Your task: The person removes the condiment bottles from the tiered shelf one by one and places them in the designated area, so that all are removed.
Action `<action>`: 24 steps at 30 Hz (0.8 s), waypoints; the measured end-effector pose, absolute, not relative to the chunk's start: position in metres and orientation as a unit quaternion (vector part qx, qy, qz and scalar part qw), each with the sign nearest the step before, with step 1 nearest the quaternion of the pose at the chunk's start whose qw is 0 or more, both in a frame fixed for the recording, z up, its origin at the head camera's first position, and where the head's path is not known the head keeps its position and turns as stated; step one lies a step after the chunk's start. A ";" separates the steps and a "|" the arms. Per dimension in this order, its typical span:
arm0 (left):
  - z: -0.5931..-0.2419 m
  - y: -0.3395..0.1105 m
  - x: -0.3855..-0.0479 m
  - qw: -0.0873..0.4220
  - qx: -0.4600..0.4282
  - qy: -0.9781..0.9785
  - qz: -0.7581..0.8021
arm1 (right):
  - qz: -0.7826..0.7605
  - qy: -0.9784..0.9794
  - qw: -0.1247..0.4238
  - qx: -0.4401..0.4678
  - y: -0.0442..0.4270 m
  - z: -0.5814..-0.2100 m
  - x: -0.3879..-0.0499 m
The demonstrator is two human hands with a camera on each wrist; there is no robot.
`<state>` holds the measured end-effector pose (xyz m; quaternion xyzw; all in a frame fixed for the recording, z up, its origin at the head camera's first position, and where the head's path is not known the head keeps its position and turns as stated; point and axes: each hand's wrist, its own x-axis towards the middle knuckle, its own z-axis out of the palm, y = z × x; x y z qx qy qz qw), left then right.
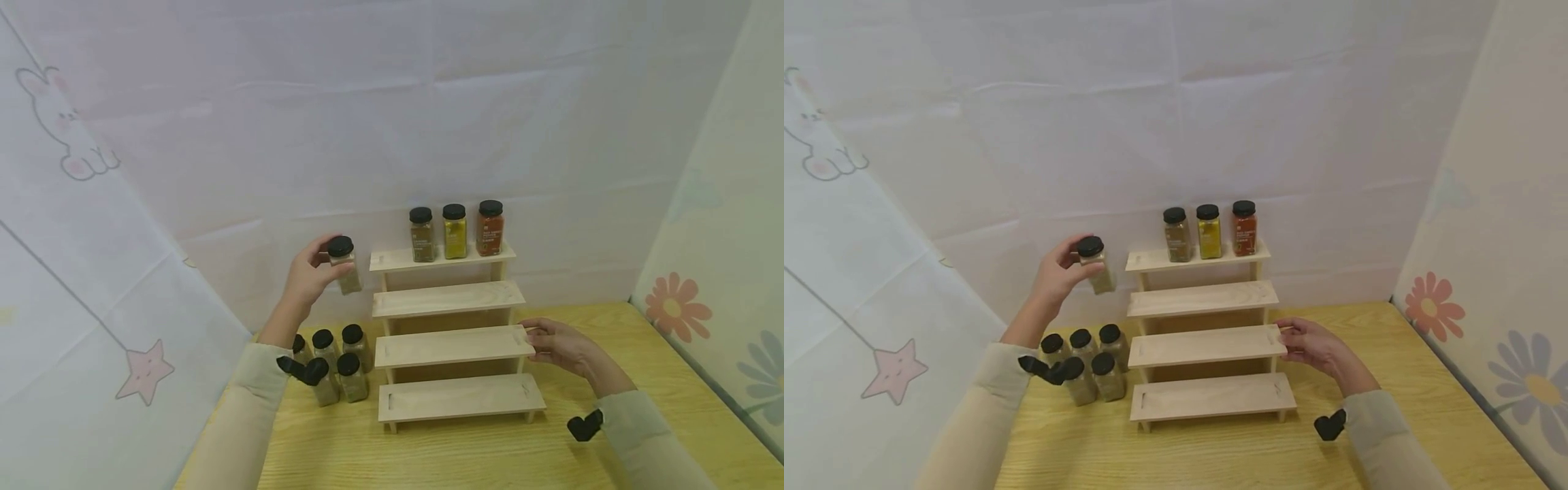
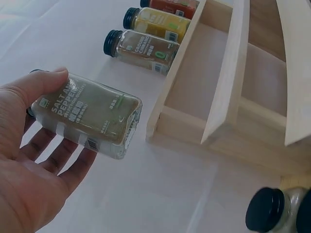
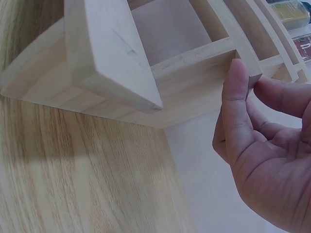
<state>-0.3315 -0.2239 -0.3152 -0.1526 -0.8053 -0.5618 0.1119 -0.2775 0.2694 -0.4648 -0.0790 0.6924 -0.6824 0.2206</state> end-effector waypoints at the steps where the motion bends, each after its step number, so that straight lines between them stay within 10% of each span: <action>1: -0.316 -0.227 -0.329 0.112 -0.150 -0.807 -0.560 | -0.682 0.692 0.221 -0.081 0.269 -0.464 -0.277; 24: -0.349 -0.297 -0.276 0.090 -0.126 -0.828 -0.539 | -0.679 0.696 0.223 -0.072 0.268 -0.462 -0.278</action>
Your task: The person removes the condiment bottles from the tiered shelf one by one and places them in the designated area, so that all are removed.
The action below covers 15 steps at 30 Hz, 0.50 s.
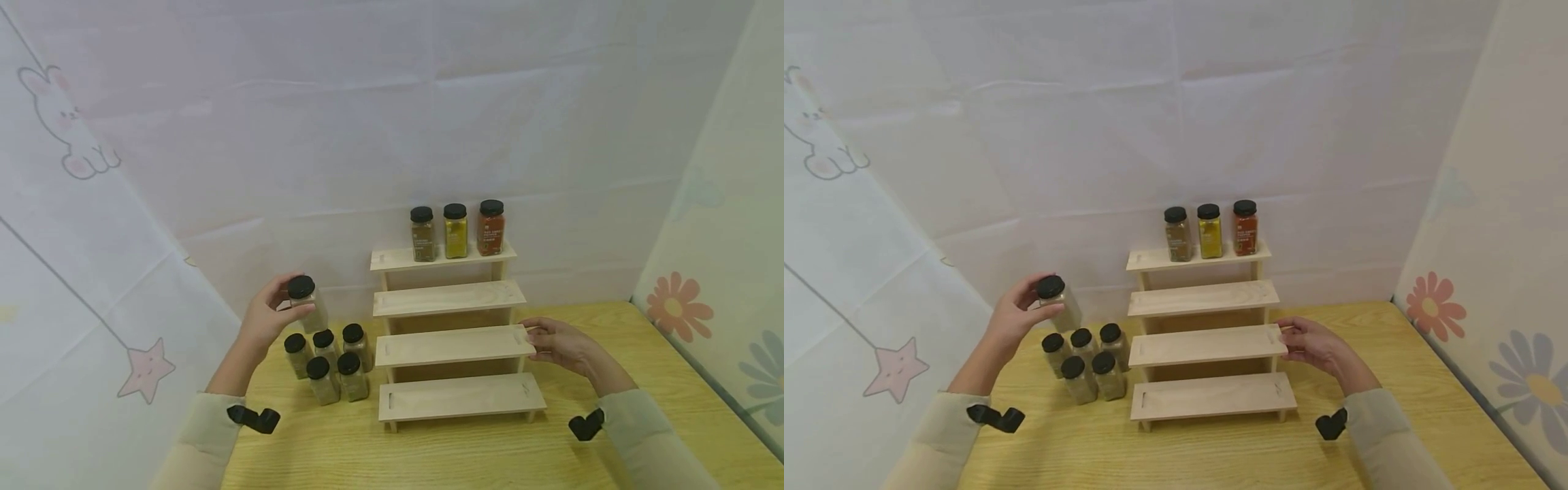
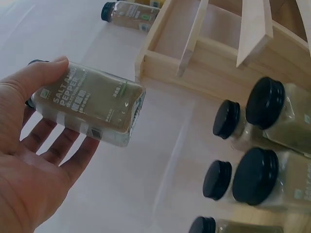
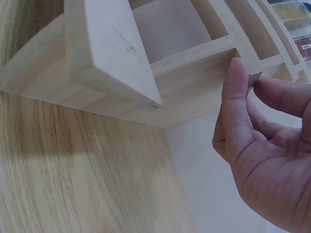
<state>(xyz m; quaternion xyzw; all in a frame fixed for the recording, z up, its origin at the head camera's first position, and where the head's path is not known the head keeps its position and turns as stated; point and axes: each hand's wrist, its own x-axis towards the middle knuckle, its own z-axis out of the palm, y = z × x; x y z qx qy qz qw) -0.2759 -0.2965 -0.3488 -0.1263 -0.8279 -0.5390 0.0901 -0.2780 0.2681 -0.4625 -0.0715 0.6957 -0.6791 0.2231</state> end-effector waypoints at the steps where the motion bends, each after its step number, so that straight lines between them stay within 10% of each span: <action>1: -0.351 -0.300 -0.274 0.088 -0.126 -0.825 -0.543 | -0.680 0.694 0.224 -0.074 0.268 -0.462 -0.278; 15: -0.380 -0.335 -0.253 0.056 -0.129 -0.802 -0.580 | -0.685 0.687 0.228 -0.080 0.268 -0.460 -0.277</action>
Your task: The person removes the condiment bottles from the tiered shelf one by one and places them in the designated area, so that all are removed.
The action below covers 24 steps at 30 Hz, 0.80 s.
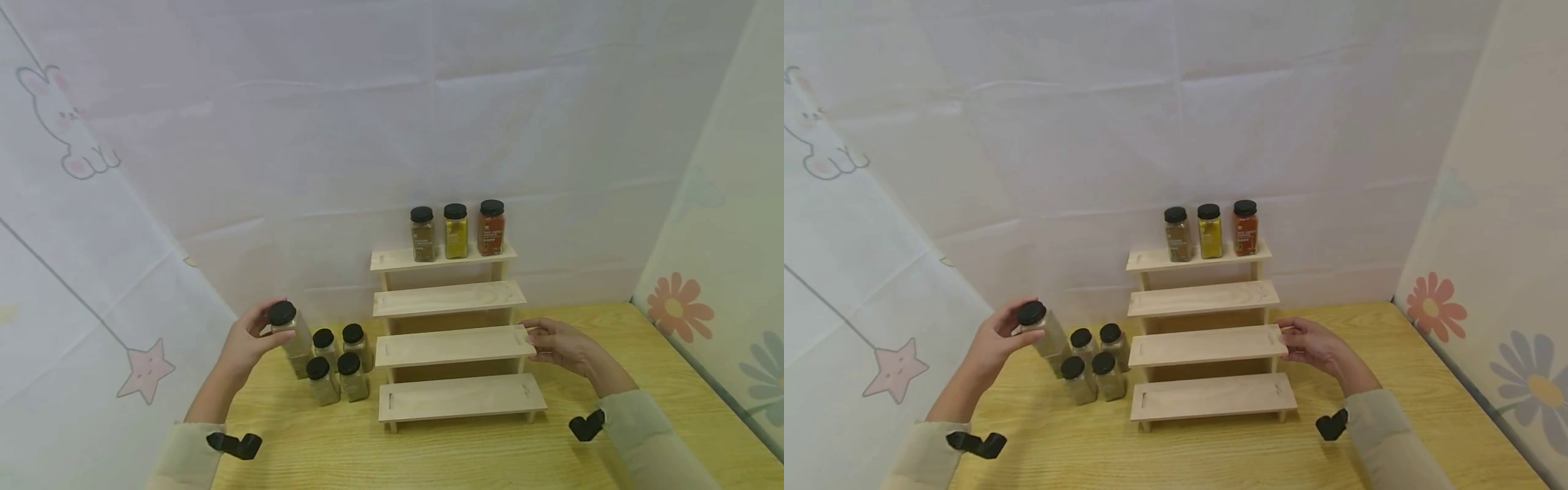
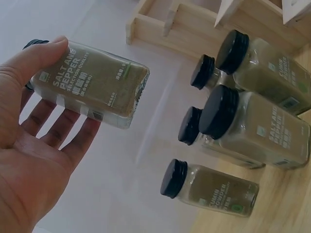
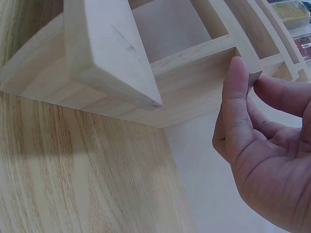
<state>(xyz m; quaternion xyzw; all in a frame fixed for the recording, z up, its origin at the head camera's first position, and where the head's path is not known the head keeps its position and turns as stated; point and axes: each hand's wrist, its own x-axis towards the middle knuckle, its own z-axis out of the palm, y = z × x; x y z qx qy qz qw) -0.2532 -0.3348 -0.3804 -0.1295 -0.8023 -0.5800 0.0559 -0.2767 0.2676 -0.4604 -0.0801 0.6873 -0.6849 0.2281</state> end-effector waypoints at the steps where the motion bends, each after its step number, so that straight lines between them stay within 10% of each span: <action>1: -0.382 -0.336 -0.252 0.054 -0.129 -0.806 -0.576 | -0.685 0.688 0.227 -0.079 0.268 -0.461 -0.277; 24: -0.422 -0.363 -0.230 0.040 -0.125 -0.804 -0.580 | -0.690 0.682 0.226 -0.085 0.270 -0.463 -0.278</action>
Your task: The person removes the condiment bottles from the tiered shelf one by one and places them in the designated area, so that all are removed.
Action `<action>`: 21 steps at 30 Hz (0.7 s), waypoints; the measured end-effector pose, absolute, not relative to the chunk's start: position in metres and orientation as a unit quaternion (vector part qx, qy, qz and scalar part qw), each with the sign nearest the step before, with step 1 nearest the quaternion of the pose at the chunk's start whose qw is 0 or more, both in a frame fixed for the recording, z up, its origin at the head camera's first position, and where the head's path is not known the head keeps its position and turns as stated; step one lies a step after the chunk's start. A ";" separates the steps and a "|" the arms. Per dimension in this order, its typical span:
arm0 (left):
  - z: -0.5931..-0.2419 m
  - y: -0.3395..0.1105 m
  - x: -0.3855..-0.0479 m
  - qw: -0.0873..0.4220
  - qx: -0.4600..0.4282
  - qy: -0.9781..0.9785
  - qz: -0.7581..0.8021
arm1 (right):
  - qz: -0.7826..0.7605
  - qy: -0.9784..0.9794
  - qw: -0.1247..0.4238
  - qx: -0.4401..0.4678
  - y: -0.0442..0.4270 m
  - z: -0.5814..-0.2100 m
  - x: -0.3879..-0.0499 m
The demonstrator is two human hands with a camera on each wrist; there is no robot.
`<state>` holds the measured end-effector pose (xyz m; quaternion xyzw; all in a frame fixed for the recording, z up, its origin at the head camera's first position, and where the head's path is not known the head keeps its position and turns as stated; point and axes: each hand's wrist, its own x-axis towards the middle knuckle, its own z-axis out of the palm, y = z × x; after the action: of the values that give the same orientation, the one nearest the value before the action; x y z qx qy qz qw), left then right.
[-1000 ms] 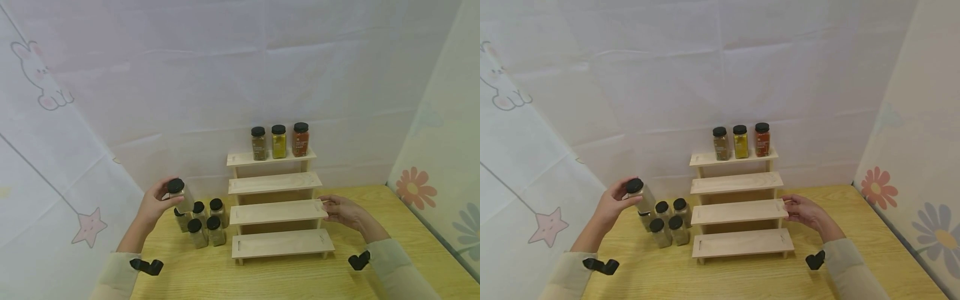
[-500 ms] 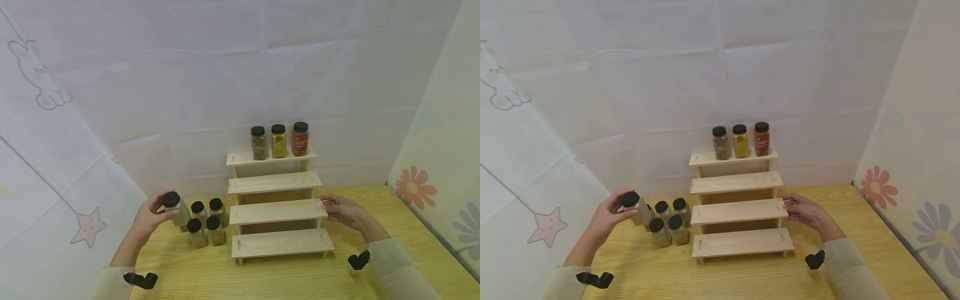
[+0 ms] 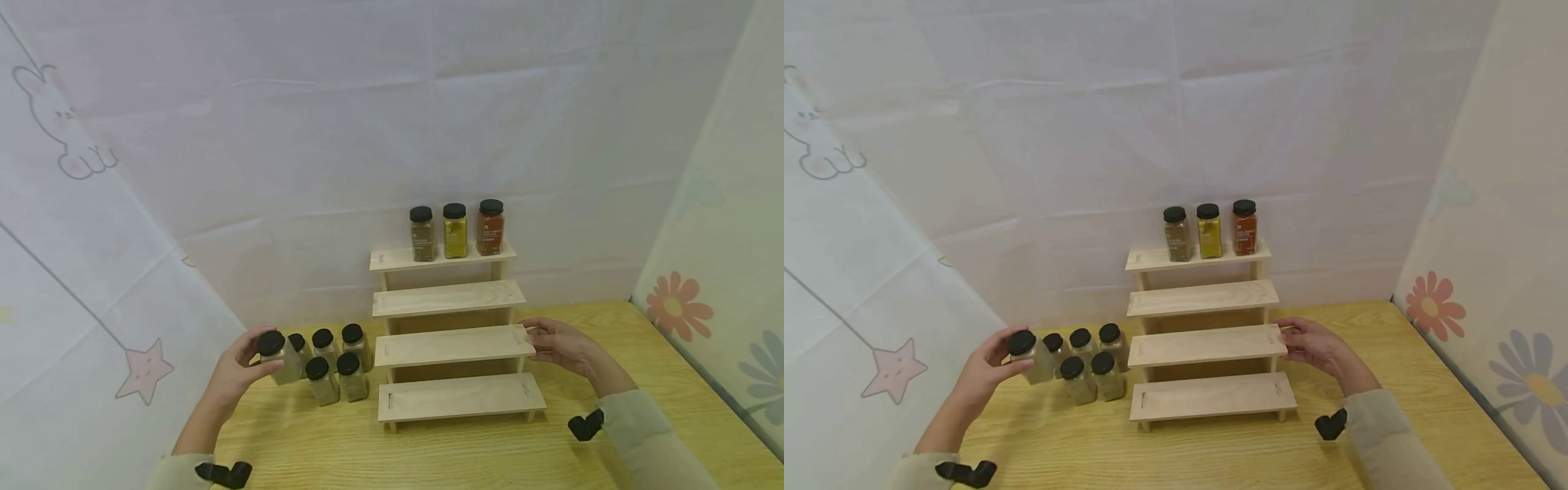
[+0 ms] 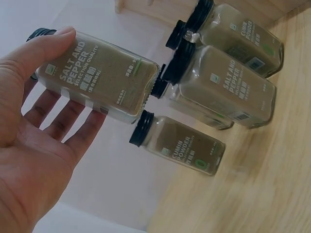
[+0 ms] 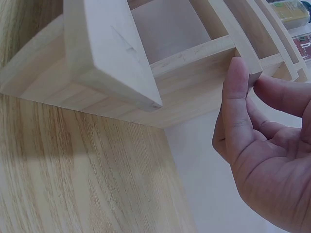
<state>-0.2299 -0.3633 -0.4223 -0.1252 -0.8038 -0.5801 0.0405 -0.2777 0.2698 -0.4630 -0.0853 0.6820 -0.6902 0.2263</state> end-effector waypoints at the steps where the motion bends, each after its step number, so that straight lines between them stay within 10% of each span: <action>1: -0.425 -0.364 -0.230 0.040 -0.125 -0.804 -0.580 | -0.690 0.682 0.227 -0.084 0.270 -0.463 -0.278; 21: -0.469 -0.377 -0.229 0.022 -0.075 -0.809 -0.583 | -0.688 0.685 0.225 -0.080 0.272 -0.466 -0.279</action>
<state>-0.2292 -0.3774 -0.4689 -0.0751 -0.8087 -0.5830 0.0223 -0.2794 0.2716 -0.4655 -0.0801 0.6847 -0.6884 0.2255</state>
